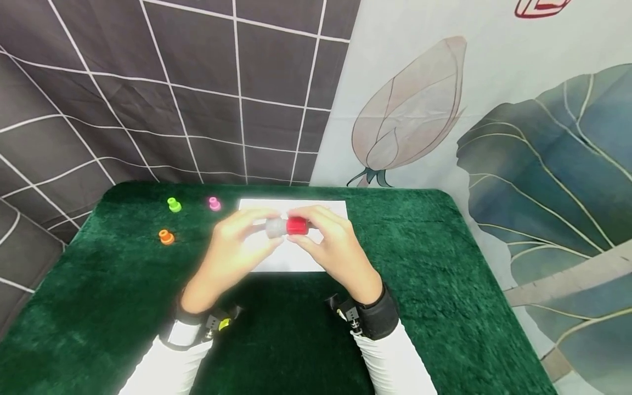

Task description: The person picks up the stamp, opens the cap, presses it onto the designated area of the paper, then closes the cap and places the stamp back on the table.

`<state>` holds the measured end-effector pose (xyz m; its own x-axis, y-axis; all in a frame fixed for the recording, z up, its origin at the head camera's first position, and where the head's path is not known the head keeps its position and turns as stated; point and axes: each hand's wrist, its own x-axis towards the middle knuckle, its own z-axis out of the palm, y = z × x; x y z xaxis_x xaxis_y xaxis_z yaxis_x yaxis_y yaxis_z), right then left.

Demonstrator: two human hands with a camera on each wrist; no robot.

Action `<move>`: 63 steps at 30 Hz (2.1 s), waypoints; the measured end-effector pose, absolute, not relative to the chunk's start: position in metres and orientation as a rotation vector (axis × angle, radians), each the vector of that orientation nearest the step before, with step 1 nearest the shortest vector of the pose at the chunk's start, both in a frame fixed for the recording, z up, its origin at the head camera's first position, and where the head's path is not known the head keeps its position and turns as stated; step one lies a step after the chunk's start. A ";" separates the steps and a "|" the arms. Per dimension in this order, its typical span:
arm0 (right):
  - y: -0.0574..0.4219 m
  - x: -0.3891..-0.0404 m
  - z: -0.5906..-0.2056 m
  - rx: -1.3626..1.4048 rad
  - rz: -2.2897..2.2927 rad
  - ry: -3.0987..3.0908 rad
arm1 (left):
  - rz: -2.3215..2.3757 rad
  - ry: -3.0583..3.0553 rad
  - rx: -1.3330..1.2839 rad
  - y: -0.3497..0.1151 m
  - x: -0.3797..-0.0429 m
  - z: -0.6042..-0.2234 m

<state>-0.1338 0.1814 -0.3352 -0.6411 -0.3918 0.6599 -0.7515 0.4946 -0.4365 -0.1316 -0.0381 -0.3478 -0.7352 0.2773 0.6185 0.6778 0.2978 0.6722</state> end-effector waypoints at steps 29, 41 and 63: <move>0.212 -0.152 -0.354 0.831 0.705 -2.507 | -1.190 -2.547 -0.268 -0.098 -0.165 -0.377; 0.269 -0.163 -0.372 0.736 0.607 -2.778 | -1.268 -2.657 -0.029 -0.136 -0.195 -0.404; 0.301 -0.156 -0.383 0.650 0.584 -2.896 | -1.089 -2.871 0.080 -0.158 -0.217 -0.429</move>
<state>-0.1560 0.3013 -0.3833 -0.9012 -0.3874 0.1944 -0.4325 0.8338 -0.3432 -0.2168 -0.1576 -0.4292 -0.9962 -0.0734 0.0471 -0.0237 0.7473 0.6640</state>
